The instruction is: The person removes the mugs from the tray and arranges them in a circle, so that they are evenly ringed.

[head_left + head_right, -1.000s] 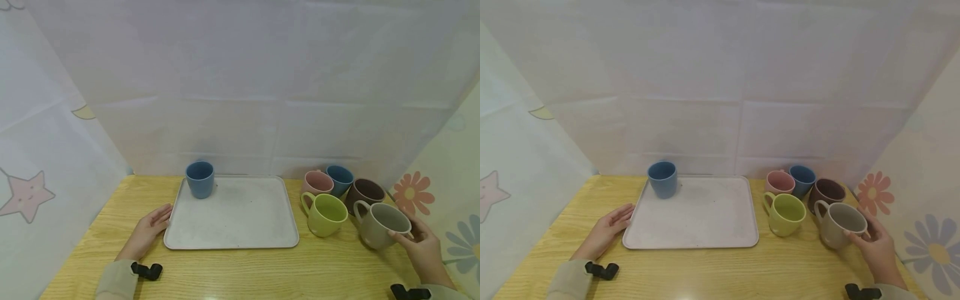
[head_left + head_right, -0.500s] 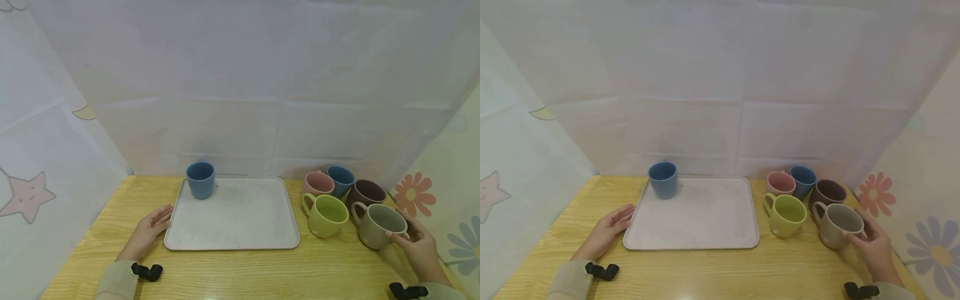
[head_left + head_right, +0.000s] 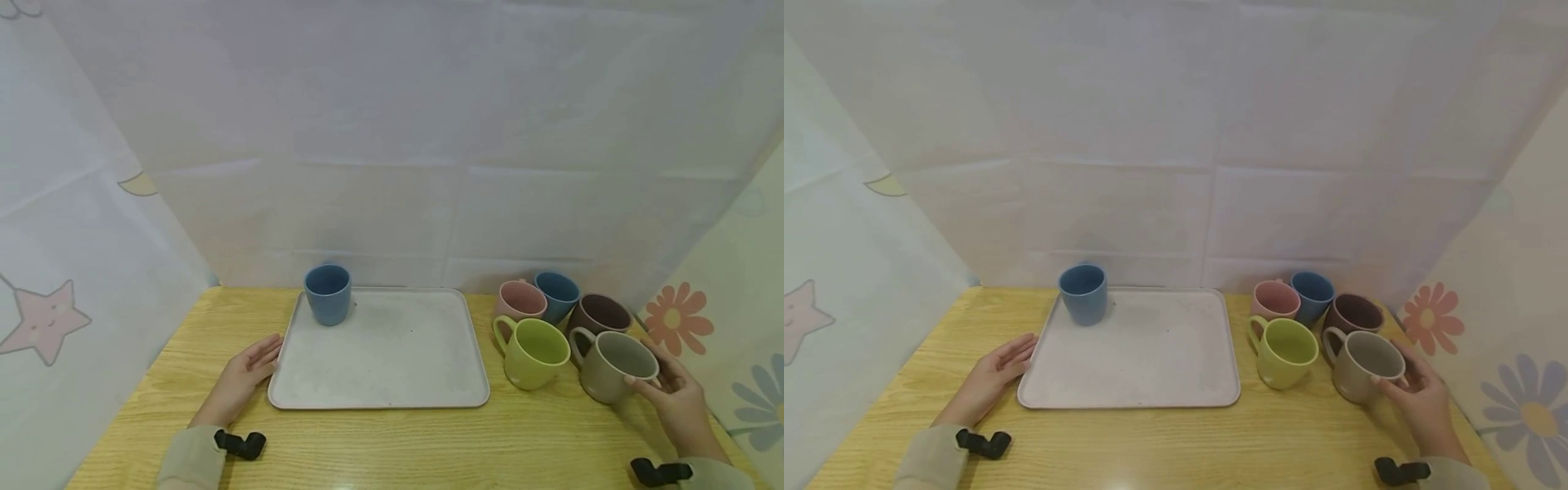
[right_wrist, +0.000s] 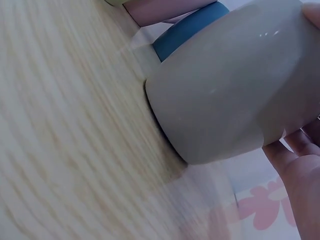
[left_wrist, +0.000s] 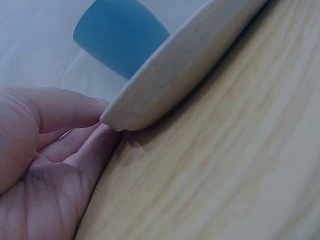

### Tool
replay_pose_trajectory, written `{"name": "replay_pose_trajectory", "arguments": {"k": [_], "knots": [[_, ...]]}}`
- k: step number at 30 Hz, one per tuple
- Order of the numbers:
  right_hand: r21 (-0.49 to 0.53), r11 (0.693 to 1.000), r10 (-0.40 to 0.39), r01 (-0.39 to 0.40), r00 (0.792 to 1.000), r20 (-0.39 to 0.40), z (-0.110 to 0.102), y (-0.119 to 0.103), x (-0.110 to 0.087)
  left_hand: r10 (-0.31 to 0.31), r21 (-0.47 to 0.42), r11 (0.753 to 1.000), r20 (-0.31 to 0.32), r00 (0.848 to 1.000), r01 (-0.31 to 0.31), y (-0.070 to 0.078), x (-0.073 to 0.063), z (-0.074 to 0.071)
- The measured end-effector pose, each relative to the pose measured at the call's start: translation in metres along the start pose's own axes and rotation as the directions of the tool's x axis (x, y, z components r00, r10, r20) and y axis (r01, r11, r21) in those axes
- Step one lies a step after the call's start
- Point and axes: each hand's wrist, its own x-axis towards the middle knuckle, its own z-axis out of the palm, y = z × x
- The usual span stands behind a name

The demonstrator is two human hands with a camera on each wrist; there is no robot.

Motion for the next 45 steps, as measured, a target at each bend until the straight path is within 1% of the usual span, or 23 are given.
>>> {"name": "replay_pose_trajectory", "arguments": {"k": [4,7,10,12,14,15,16,17,19,20,22,24,25,27,29,30,32,33,36,38,39,42,45], "knots": [[0.022,1.000,-0.005,0.005,1.000,0.026,-0.001,0.003,0.000,-0.003,-0.001,1.000,0.001,1.000,0.003,0.002,-0.001,0.000],[-0.003,1.000,-0.011,0.011,0.999,0.053,-0.003,0.004,0.001,-0.006,-0.001,1.000,0.001,1.000,0.006,0.003,-0.001,0.000],[-0.042,0.999,-0.021,0.025,0.995,0.102,-0.004,0.003,0.002,-0.007,0.004,1.000,0.001,1.000,0.007,0.004,-0.001,-0.001],[-0.077,0.996,-0.021,0.032,0.990,0.142,-0.006,0.000,0.002,-0.006,0.008,1.000,0.000,1.000,0.006,0.005,-0.001,-0.001],[-0.186,0.982,-0.012,0.043,0.987,0.161,-0.006,-0.003,0.003,-0.005,0.009,1.000,0.000,1.000,0.005,0.005,-0.001,-0.002],[-0.242,0.969,-0.007,0.047,0.986,0.165,-0.006,-0.006,0.004,-0.004,0.009,1.000,0.000,1.000,0.004,0.005,0.000,-0.002],[-0.298,0.953,-0.003,0.051,0.987,0.158,-0.005,-0.009,0.005,-0.002,0.008,1.000,-0.002,1.000,0.002,0.005,0.000,-0.002],[-0.369,0.928,-0.006,0.059,0.990,0.143,-0.004,-0.012,0.006,0.000,0.008,1.000,-0.003,1.000,0.000,0.005,0.000,-0.002],[-0.504,0.861,-0.027,0.073,0.995,0.098,0.001,-0.020,0.009,0.002,0.010,1.000,-0.005,1.000,-0.002,0.005,0.000,-0.002],[-0.533,0.841,-0.054,0.088,0.995,0.079,0.004,-0.025,0.010,0.002,0.011,1.000,-0.007,1.000,-0.002,0.005,0.001,-0.002],[-0.611,0.781,-0.134,0.130,0.990,0.039,0.012,-0.036,0.013,0.001,0.015,1.000,-0.009,1.000,-0.001,0.005,0.001,-0.001],[-0.673,0.715,-0.238,0.192,0.971,0.024,0.021,-0.048,0.016,0.000,0.016,1.000,-0.008,1.000,0.001,0.005,0.001,-0.002],[-0.691,0.685,-0.296,0.230,0.955,0.024,0.026,-0.053,0.016,-0.002,0.015,1.000,-0.008,1.000,0.002,0.004,0.001,-0.002],[-0.697,0.645,-0.397,0.313,0.917,0.045,0.038,-0.065,0.019,-0.004,0.010,1.000,-0.008,1.000,0.004,0.004,0.001,-0.002],[-0.683,0.616,-0.471,0.393,0.879,0.081,0.051,-0.075,0.021,-0.004,0.007,1.000,-0.009,1.000,0.004,0.004,0.000,-0.002],[-0.670,0.611,-0.490,0.421,0.866,0.097,0.058,-0.080,0.022,-0.004,0.005,1.000,-0.010,1.000,0.004,0.004,0.000,-0.003],[-0.626,0.622,-0.506,0.470,0.852,0.137,0.072,-0.088,0.023,-0.002,0.003,1.000,-0.011,1.000,0.002,0.003,0.000,-0.003],[-0.613,0.618,-0.511,0.492,0.844,0.164,0.078,-0.091,0.024,-0.001,0.003,1.000,-0.010,1.000,0.001,0.003,0.000,-0.003],[-0.586,0.618,-0.509,0.525,0.835,0.211,0.098,-0.098,0.026,0.001,0.004,1.000,-0.004,1.000,-0.001,0.002,0.000,-0.003],[-0.561,0.615,-0.517,0.554,0.821,0.244,0.113,-0.101,0.027,0.000,0.004,1.000,-0.002,1.000,0.000,0.001,0.001,-0.003],[-0.550,0.618,-0.514,0.562,0.818,0.257,0.121,-0.103,0.027,-0.001,0.004,1.000,-0.001,1.000,0.001,0.001,0.001,-0.003],[-0.507,0.653,-0.487,0.562,0.825,0.287,0.146,-0.107,0.028,-0.007,0.000,1.000,0.000,1.000,0.007,0.000,0.001,-0.002],[-0.410,0.719,-0.469,0.561,0.828,0.308,0.173,-0.107,0.029,-0.006,-0.008,1.000,0.002,1.000,0.006,-0.001,0.002,0.000]]}}
